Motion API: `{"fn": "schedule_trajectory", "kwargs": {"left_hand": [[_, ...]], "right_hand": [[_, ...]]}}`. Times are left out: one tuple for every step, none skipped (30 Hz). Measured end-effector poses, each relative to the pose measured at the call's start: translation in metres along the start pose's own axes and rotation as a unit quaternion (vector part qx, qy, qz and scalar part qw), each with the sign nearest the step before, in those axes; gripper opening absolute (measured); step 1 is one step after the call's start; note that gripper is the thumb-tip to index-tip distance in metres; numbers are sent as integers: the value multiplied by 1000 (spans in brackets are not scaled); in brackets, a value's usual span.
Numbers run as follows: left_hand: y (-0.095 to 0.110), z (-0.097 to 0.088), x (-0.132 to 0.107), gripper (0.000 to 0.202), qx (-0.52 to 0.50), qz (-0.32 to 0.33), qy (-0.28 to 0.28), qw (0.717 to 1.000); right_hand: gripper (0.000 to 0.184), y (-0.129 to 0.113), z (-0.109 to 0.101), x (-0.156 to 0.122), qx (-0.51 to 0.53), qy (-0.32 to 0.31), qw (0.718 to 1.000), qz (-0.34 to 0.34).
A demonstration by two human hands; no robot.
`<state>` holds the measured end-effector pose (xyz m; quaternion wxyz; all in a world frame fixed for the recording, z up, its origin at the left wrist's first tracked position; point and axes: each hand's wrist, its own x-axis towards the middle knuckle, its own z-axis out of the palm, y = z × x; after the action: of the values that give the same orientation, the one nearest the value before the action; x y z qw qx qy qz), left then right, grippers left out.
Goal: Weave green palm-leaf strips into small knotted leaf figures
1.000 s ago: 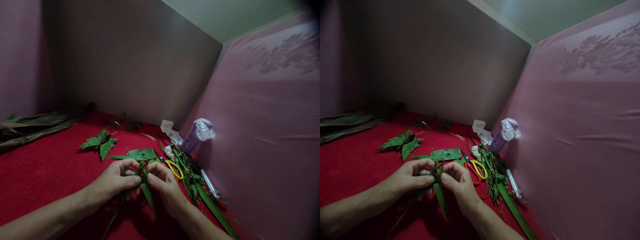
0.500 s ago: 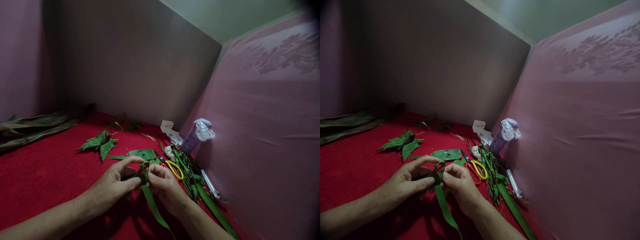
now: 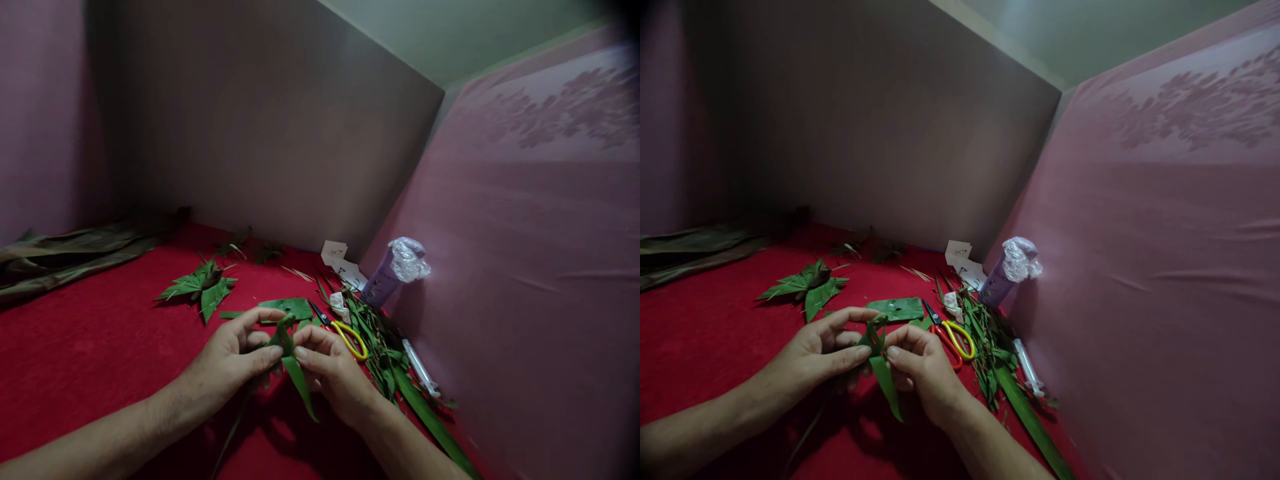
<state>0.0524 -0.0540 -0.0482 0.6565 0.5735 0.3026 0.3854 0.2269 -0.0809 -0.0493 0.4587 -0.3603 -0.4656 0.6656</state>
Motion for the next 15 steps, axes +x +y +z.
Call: {"fn": "schedule_trajectory", "kwargs": {"left_hand": [[1, 0, 0, 43, -2, -1, 5, 1000], [2, 0, 0, 46, -4, 0, 10, 1000], [3, 0, 0, 48, -6, 4, 15, 1000], [5, 0, -1, 50, -7, 8, 18, 1000], [5, 0, -1, 51, -7, 11, 20, 1000], [6, 0, -1, 49, -8, 12, 20, 1000], [7, 0, -1, 46, -10, 12, 19, 1000], [7, 0, -1, 41, -12, 12, 18, 1000], [7, 0, -1, 37, -14, 12, 18, 1000], [7, 0, 0, 33, -16, 14, 19, 1000], [6, 0, 0, 31, -18, 15, 21, 1000], [5, 0, 1, 31, -21, 13, 22, 999], [4, 0, 1, 31, -24, 8, 20, 999], [3, 0, 1, 33, -26, 2, 18, 999], [2, 0, 1, 34, -27, -3, 17, 999]], "right_hand": [[20, -1, -1, 0, -7, -1, 1000, -4], [20, -1, -2, 0, -16, -2, 1000, -4], [21, -2, -3, 0, -27, -3, 1000, -2], [22, -3, -3, 0, -39, -4, 999, -2], [22, -3, -4, -1, -53, -5, 999, -4], [23, -3, -4, -1, -65, -7, 998, -9], [24, -3, -3, -1, -74, -10, 997, -16], [25, -3, -3, -1, -81, -14, 996, -24], [26, -3, -2, -1, -86, -17, 996, -32], [27, -2, -2, -1, -90, -20, 995, -37], [28, -2, -1, -1, -95, -21, 994, -42], [29, -2, 0, -1, -101, -21, 994, -45], [30, -2, 1, 0, -109, -20, 993, -45], [31, -2, 2, 0, -118, -17, 992, -46], [30, -3, 3, -1, -130, -11, 990, -50]]}}
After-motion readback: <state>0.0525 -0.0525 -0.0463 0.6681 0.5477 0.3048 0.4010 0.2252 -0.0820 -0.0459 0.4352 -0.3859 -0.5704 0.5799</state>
